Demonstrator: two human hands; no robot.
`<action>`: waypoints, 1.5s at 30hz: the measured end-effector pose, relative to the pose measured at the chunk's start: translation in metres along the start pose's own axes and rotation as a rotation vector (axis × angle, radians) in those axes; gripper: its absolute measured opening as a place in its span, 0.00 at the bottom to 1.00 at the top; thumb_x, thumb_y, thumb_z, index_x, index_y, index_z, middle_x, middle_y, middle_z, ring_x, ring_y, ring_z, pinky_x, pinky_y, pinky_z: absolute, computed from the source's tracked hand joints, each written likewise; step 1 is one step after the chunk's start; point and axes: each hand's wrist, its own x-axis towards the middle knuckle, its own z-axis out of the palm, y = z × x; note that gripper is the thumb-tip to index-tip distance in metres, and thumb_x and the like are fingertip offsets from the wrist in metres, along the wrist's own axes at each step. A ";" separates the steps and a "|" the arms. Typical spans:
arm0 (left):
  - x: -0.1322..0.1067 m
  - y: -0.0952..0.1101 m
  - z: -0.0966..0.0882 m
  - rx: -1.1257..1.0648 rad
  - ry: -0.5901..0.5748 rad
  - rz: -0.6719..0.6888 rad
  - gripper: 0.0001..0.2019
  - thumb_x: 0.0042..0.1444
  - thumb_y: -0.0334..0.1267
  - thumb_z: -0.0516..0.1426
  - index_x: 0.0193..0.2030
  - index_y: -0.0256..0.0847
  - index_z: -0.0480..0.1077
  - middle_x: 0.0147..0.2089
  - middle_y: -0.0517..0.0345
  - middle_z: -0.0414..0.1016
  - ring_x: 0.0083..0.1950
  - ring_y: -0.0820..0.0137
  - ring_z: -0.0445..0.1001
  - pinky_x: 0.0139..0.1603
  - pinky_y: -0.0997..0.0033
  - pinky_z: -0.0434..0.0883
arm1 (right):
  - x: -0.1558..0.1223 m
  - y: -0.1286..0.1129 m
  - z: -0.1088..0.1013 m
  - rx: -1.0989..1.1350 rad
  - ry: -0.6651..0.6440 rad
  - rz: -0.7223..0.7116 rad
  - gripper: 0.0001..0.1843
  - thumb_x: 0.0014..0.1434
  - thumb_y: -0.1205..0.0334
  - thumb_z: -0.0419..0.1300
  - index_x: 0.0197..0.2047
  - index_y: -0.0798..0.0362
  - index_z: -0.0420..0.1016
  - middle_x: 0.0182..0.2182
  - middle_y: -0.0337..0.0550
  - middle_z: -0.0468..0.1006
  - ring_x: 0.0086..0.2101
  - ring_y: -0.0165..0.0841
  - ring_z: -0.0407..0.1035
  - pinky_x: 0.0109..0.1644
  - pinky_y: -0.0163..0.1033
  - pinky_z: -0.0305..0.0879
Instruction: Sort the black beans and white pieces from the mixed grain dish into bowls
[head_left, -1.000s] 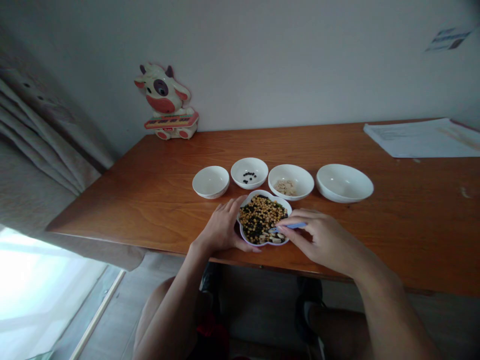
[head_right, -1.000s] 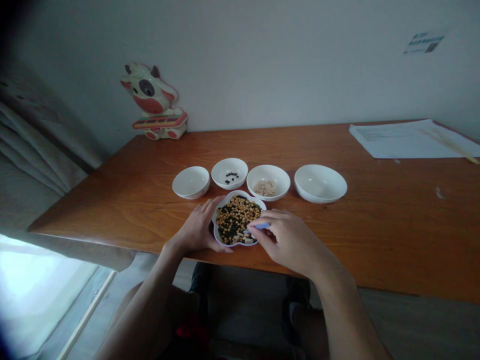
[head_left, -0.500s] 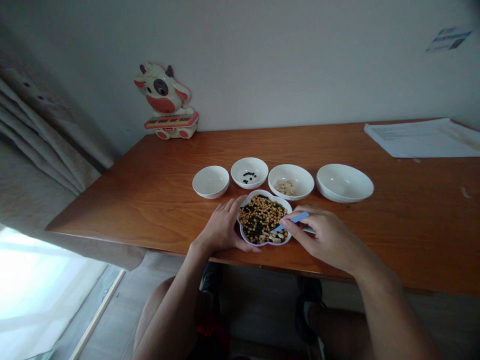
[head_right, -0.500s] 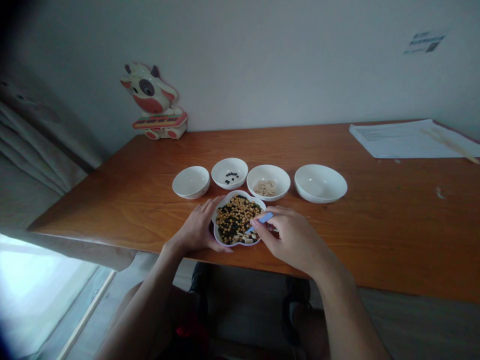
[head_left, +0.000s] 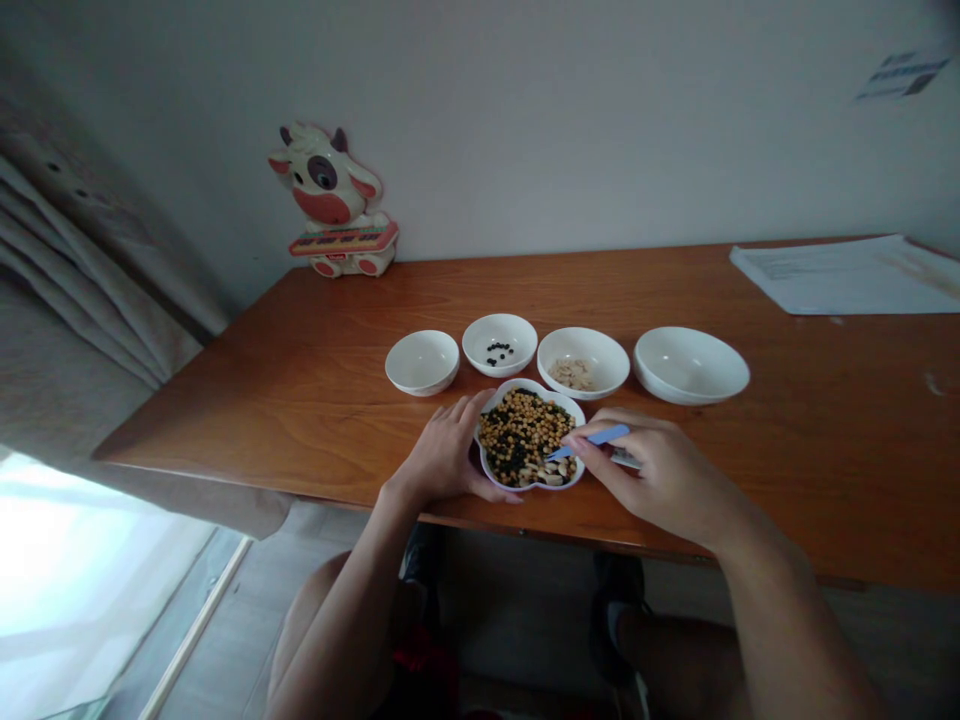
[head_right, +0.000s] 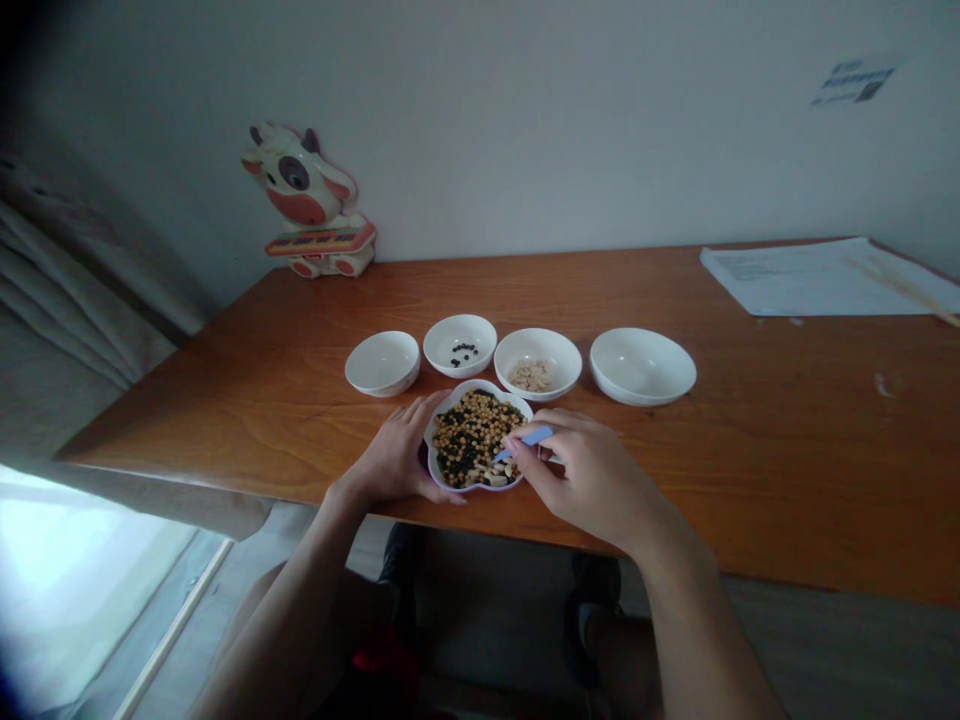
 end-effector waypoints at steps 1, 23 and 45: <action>0.000 0.000 0.000 -0.002 -0.002 -0.002 0.64 0.33 0.68 0.70 0.73 0.41 0.49 0.70 0.38 0.63 0.68 0.43 0.66 0.69 0.45 0.63 | 0.000 0.000 -0.001 -0.006 0.003 -0.010 0.12 0.69 0.58 0.56 0.40 0.50 0.80 0.39 0.43 0.83 0.39 0.35 0.77 0.44 0.41 0.72; 0.000 -0.003 0.003 0.012 0.006 0.000 0.65 0.32 0.69 0.70 0.73 0.42 0.48 0.70 0.38 0.63 0.68 0.43 0.66 0.69 0.44 0.63 | -0.002 -0.007 -0.002 -0.022 -0.031 -0.093 0.11 0.68 0.62 0.58 0.44 0.49 0.83 0.41 0.42 0.84 0.42 0.36 0.77 0.50 0.43 0.71; 0.000 -0.001 0.002 0.013 0.002 -0.005 0.65 0.32 0.69 0.70 0.73 0.42 0.49 0.70 0.38 0.63 0.67 0.43 0.67 0.68 0.44 0.64 | 0.001 0.001 0.009 -0.035 0.014 -0.079 0.11 0.69 0.62 0.56 0.44 0.51 0.82 0.41 0.44 0.85 0.43 0.37 0.78 0.49 0.43 0.73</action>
